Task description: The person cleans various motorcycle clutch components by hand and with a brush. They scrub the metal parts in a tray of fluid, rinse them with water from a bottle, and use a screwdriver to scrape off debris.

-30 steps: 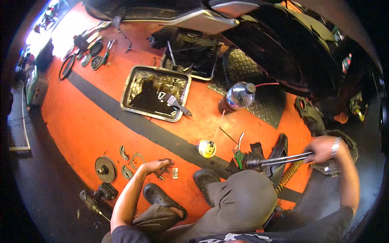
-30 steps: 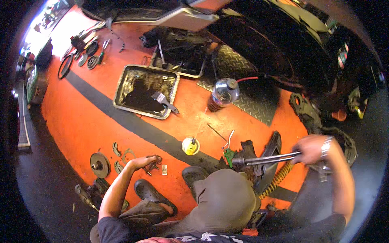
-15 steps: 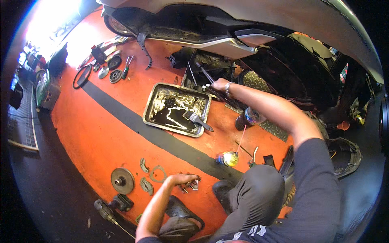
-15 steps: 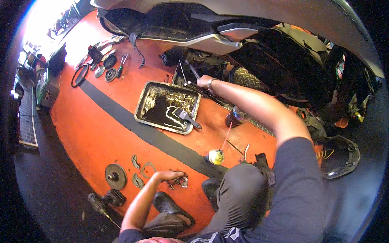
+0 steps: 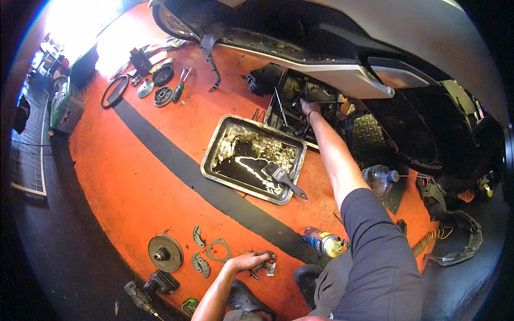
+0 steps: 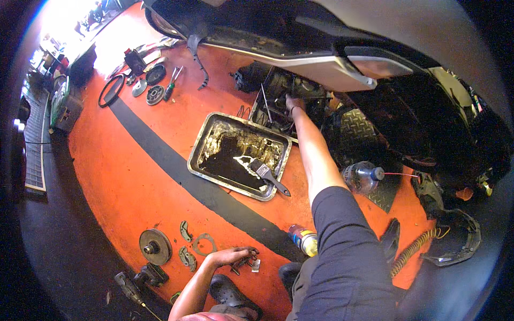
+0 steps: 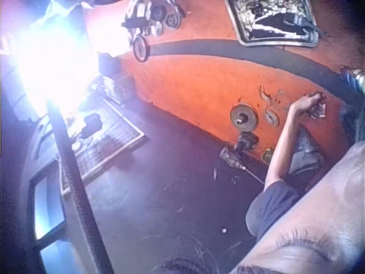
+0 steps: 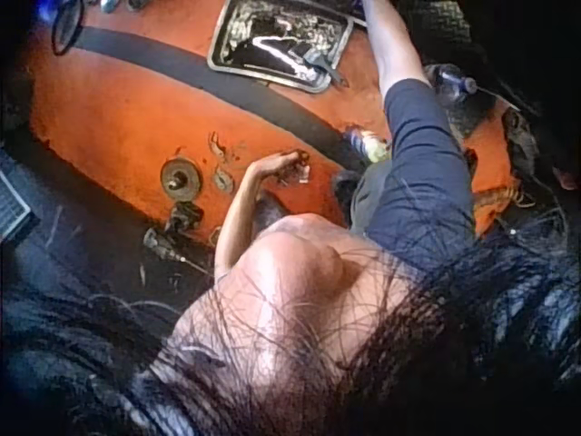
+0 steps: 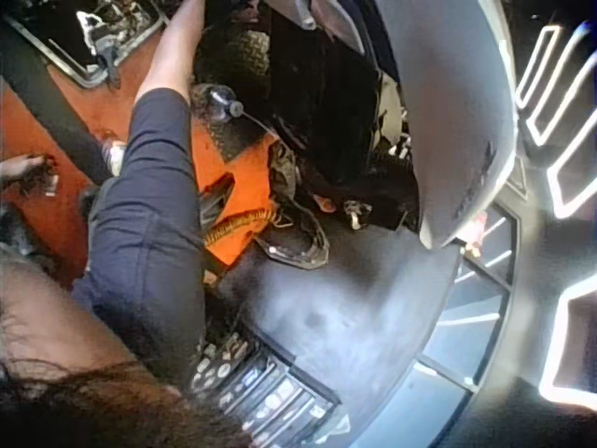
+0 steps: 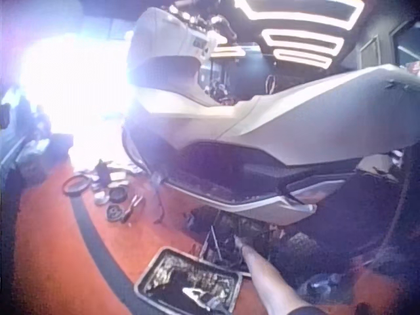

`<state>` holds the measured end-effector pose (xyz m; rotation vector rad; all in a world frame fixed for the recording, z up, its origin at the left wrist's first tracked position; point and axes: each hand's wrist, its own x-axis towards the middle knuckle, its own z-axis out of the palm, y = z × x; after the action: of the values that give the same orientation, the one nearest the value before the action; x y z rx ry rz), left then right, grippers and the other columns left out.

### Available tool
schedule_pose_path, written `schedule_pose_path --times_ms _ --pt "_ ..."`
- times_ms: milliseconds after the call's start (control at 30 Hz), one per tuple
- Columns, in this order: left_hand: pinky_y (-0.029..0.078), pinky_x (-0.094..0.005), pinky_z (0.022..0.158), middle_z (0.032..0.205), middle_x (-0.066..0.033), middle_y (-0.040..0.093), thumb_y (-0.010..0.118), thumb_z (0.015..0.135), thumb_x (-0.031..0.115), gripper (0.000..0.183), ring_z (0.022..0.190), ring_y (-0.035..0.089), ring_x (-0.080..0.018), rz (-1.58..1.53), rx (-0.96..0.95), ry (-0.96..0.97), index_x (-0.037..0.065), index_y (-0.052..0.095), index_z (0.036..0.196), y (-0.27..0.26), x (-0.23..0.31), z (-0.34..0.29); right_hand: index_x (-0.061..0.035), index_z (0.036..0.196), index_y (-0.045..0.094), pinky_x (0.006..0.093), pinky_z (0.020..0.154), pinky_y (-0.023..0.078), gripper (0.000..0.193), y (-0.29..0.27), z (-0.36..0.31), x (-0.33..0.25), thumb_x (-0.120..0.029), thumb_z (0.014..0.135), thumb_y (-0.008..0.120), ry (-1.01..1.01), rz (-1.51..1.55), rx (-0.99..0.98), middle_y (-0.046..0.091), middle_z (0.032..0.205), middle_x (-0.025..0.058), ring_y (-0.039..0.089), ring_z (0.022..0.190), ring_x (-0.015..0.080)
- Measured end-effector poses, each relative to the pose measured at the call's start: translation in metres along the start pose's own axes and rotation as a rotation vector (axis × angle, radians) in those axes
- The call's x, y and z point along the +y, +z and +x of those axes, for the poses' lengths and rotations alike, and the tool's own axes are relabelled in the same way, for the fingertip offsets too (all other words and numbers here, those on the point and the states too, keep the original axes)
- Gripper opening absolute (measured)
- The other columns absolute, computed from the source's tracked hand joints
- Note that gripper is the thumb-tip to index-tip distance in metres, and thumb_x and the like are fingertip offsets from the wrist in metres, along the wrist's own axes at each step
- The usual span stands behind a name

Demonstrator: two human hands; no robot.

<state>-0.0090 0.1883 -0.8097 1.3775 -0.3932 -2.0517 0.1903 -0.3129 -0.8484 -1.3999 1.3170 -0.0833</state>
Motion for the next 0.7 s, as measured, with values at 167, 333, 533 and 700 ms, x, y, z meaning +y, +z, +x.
schedule_pose_path --times_ms 167,333,533,700 --pt "0.055 -0.0292 0.056 0.112 -0.0090 0.062 0.039 0.101 0.044 0.057 0.067 0.055 -0.0121 -0.067 -0.008 0.056 0.009 0.040 0.145 -0.007 -0.002 0.006 0.0000 0.132 0.056 0.0413 0.109 0.039 0.071 0.005 0.066 -0.013 -0.050 0.083 0.064 -0.143 -0.402 0.186 0.046 0.144 0.0221 0.048 0.132 0.0332" --pt "0.053 -0.0282 0.053 0.100 -0.0060 0.061 0.038 0.101 0.043 0.056 0.064 0.054 -0.0119 -0.022 0.018 -0.032 0.008 0.040 0.145 -0.008 0.014 0.004 -0.0036 0.133 0.056 0.0404 0.112 0.035 0.070 0.013 0.041 -0.001 -0.055 0.085 0.054 -0.473 -0.462 0.321 0.047 0.143 0.0228 0.043 0.136 0.0327" --pt "0.058 -0.0346 0.064 0.118 -0.0072 0.064 0.039 0.099 0.039 0.052 0.095 0.062 -0.0182 0.127 -0.137 -0.131 0.009 0.047 0.140 0.024 0.056 0.028 -0.0047 0.119 0.066 0.0434 0.099 0.046 0.054 -0.053 -0.050 -0.007 -0.044 0.085 0.054 -0.535 -0.395 0.232 0.064 0.123 0.0196 0.062 0.114 0.0333" --pt "0.057 -0.0333 0.065 0.120 -0.0109 0.062 0.039 0.100 0.037 0.051 0.105 0.062 -0.0210 0.228 -0.101 -0.112 0.004 0.048 0.138 0.025 0.036 0.027 0.0002 0.123 0.058 0.0350 0.089 0.049 0.060 -0.084 -0.251 0.051 -0.039 0.081 0.074 -0.627 -0.040 -0.467 0.066 0.110 0.0154 0.062 0.103 0.0237"
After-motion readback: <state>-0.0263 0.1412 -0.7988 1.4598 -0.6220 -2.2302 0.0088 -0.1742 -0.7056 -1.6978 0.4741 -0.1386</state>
